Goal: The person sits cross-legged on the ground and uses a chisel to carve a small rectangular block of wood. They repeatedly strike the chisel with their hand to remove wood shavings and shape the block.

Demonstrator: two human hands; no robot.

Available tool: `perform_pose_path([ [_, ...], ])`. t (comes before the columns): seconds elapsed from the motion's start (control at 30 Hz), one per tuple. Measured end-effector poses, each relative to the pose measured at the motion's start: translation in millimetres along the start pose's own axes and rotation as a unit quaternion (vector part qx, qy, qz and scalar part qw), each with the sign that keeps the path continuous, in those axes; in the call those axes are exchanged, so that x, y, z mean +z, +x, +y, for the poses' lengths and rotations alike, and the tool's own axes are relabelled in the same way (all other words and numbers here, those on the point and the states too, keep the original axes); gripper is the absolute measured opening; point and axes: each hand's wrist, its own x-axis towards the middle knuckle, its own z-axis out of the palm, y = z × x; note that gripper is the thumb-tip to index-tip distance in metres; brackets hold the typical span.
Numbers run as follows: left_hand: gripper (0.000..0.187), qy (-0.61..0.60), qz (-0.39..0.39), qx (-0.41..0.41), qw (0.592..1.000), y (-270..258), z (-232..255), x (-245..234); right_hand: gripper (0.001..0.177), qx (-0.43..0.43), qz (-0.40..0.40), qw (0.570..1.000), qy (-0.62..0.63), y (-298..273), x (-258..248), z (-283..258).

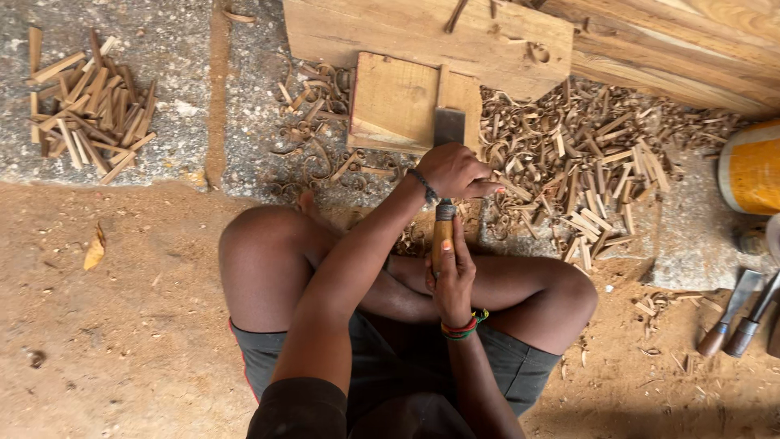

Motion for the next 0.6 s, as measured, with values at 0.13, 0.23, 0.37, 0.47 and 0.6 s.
perform_pose_path([
  [0.13,0.069,-0.011,-0.036,-0.025,0.999,6.5,-11.6,-1.2,0.057,0.012,0.005,1.0,-0.019,9.8,4.2,-2.0],
  [0.23,0.066,-0.028,0.019,0.02,0.999,16.3,-17.1,-4.4,0.058,-0.005,-0.01,1.0,0.001,17.2,5.0,-4.3],
  [0.37,0.069,-0.011,-0.052,-0.037,0.998,15.8,-17.6,-12.3,0.059,-0.006,-0.013,1.0,0.01,26.1,8.4,-4.4],
  [0.47,0.067,-0.033,-0.036,-0.011,0.999,20.3,-27.1,-14.0,0.059,0.0,-0.002,1.0,0.013,32.0,15.2,-3.1],
  [0.6,0.072,-0.023,-0.071,-0.026,0.997,32.8,-47.9,-13.1,0.06,-0.044,-0.001,0.998,-0.039,46.1,20.0,-6.2],
])
